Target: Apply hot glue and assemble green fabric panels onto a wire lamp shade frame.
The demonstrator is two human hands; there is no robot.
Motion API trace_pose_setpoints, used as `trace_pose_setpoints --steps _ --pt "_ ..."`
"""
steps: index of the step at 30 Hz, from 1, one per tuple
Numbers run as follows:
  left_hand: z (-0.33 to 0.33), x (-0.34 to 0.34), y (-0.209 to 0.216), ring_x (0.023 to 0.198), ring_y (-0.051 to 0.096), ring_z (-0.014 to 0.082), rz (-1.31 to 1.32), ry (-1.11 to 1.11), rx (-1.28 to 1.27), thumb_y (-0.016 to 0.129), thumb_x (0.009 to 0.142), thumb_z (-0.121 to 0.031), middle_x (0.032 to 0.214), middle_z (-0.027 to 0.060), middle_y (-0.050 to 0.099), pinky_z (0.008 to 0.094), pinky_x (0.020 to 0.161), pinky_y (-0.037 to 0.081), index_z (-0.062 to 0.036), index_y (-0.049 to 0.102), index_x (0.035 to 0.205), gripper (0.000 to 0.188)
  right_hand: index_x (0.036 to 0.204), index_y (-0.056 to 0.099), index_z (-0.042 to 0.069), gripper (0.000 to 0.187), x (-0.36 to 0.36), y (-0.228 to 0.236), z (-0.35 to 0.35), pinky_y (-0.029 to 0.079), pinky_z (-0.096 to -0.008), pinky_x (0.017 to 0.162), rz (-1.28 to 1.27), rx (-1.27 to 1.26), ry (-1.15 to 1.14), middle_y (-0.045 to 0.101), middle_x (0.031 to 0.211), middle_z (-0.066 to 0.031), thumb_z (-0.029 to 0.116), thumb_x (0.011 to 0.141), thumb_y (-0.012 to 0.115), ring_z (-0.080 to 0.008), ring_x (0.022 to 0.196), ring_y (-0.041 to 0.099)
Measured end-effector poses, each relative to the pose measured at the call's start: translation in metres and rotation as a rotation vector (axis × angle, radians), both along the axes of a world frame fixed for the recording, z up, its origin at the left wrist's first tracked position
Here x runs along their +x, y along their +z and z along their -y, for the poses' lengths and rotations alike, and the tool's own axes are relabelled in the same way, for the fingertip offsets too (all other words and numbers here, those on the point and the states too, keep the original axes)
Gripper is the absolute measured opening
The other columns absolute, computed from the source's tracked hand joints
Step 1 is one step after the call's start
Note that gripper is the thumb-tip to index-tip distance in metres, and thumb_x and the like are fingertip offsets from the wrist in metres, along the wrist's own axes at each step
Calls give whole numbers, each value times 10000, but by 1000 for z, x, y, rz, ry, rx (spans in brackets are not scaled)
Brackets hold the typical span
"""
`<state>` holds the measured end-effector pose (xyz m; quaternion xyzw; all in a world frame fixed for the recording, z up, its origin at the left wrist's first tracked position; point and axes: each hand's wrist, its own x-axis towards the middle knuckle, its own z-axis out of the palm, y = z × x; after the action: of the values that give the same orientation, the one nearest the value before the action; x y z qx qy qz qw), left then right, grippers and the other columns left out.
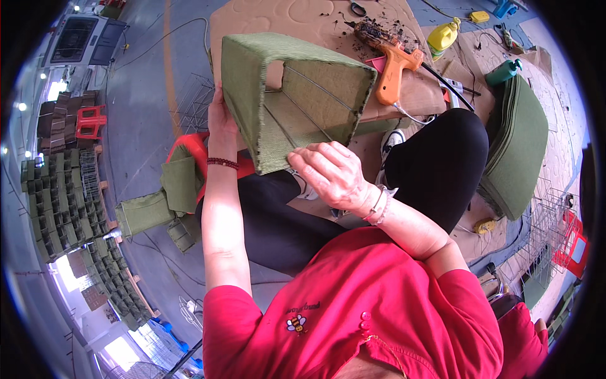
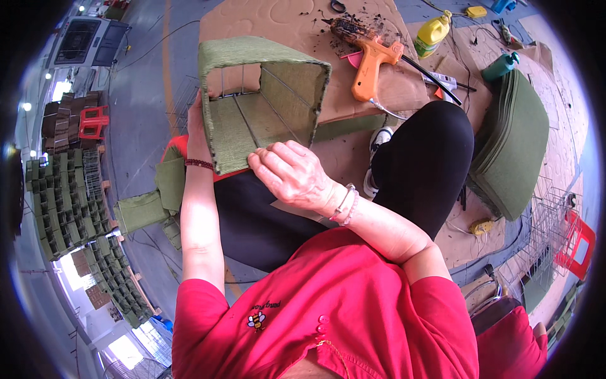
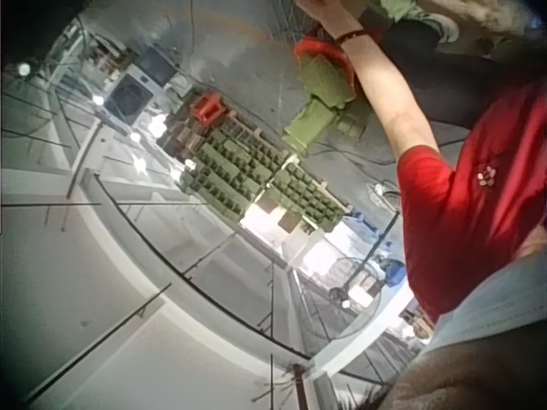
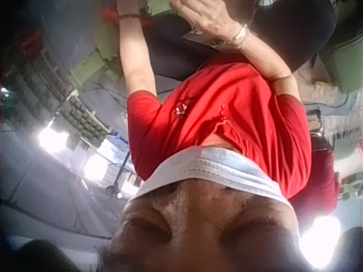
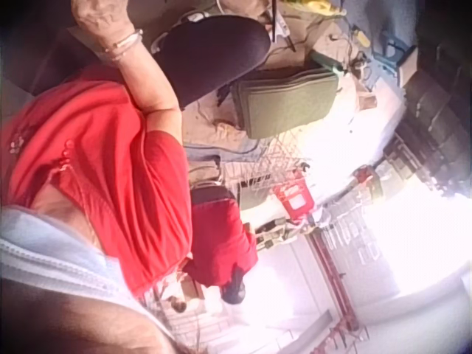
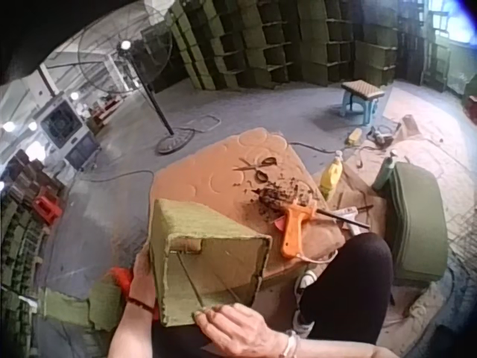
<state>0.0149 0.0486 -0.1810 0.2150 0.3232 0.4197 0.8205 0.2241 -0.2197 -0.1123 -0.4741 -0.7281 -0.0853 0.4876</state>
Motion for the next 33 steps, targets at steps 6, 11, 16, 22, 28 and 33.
trace_pose_setpoints --steps 6,11,16,22,28,33 --pt "7 -1 37 1246 567 251 -847 265 288 403 1073 -400 1333 124 607 450 1103 397 -10 538 1300 471 1054 658 6 386 0 22 -25 488 -315 687 99 18 -11 649 967 -71 142 693 657 -177 847 637" --pt "93 48 154 1447 325 248 -316 283 1065 442 1026 -535 1562 149 360 398 1181 249 8 328 1508 735 1107 643 -8 431 -3 36 -49 517 -341 793 128 17 10 657 1063 -86 140 702 645 -207 943 647" --pt "88 49 166 1385 411 244 -565 262 1081 388 1076 -348 1508 151 430 388 1164 297 22 361 1483 550 1175 602 -32 446 -20 36 -56 525 -394 879 67 16 -26 658 1115 -140 106 752 625 -273 998 654" --pt "83 38 166 1350 452 216 -547 215 998 358 1083 -290 1453 145 498 370 1150 329 18 395 1469 496 1150 598 -30 433 -32 34 -57 534 -392 890 110 -59 76 658 1135 -151 119 744 627 -274 1030 663" --pt "91 34 170 1340 464 202 -688 161 1100 478 1041 -292 1472 109 487 363 1134 353 22 415 1463 529 1208 585 -29 484 -35 32 -50 529 -388 921 90 -57 50 651 1195 -168 126 751 622 -275 1089 658" --pt "90 36 171 1373 425 184 -589 135 1026 613 979 -179 1472 108 491 347 1149 312 -4 456 1448 525 1159 622 -37 430 -25 32 -41 514 -400 942 51 15 -17 666 1142 -164 139 767 627 -272 1064 661"
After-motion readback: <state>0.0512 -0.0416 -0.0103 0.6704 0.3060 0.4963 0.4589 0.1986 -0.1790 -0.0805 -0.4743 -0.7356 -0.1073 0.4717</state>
